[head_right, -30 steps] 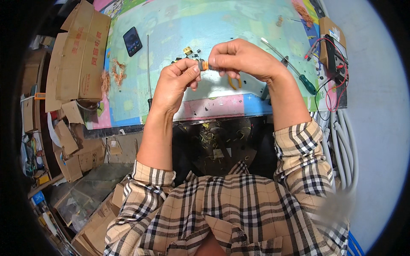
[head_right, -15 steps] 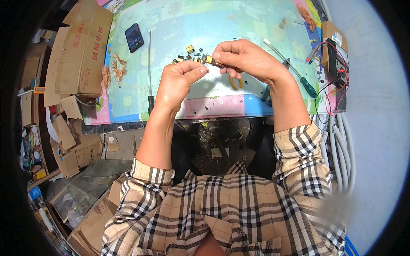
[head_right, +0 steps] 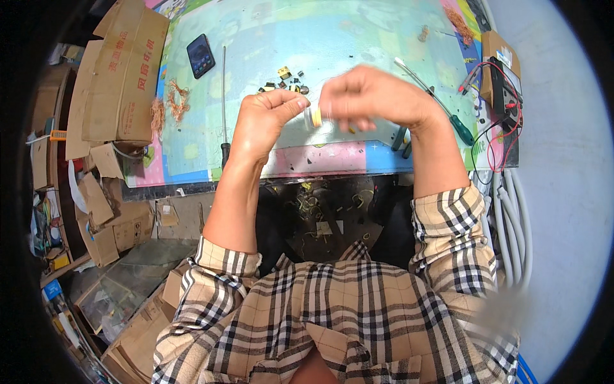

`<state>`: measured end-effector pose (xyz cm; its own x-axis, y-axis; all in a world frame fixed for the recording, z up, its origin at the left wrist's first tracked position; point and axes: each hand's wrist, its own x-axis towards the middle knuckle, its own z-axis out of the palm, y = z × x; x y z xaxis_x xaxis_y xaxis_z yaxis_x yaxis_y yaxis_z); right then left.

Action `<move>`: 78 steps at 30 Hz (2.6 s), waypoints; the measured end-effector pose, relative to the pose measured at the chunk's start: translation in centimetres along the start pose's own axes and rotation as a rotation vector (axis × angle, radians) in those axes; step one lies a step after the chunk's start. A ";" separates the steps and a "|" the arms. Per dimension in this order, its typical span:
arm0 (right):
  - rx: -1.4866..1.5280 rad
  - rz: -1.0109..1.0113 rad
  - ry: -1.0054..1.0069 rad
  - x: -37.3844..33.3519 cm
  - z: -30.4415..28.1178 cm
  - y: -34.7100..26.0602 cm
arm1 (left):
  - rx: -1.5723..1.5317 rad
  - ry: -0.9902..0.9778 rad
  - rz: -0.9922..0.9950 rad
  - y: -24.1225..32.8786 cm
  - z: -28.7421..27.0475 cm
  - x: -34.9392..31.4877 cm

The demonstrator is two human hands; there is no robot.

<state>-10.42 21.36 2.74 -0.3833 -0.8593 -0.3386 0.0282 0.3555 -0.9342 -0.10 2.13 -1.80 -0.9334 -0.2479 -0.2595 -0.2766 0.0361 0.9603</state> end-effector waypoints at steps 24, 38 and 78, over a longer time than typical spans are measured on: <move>0.120 -0.066 0.171 1.1 0.0 1.7 | -0.143 -0.006 -0.056 0.4 -1.1 -0.2; -0.047 -0.099 0.046 0.9 1.0 1.0 | -0.055 -0.046 0.106 -0.4 -0.8 0.3; -0.485 -0.478 0.786 2.3 1.7 2.2 | -0.125 -0.473 0.155 2.1 -3.1 -1.3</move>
<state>-9.68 19.53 -0.25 -0.7554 -0.5292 0.3864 -0.5925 0.2999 -0.7476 1.18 -0.46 0.91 -0.9706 0.2173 -0.1031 -0.1242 -0.0856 0.9886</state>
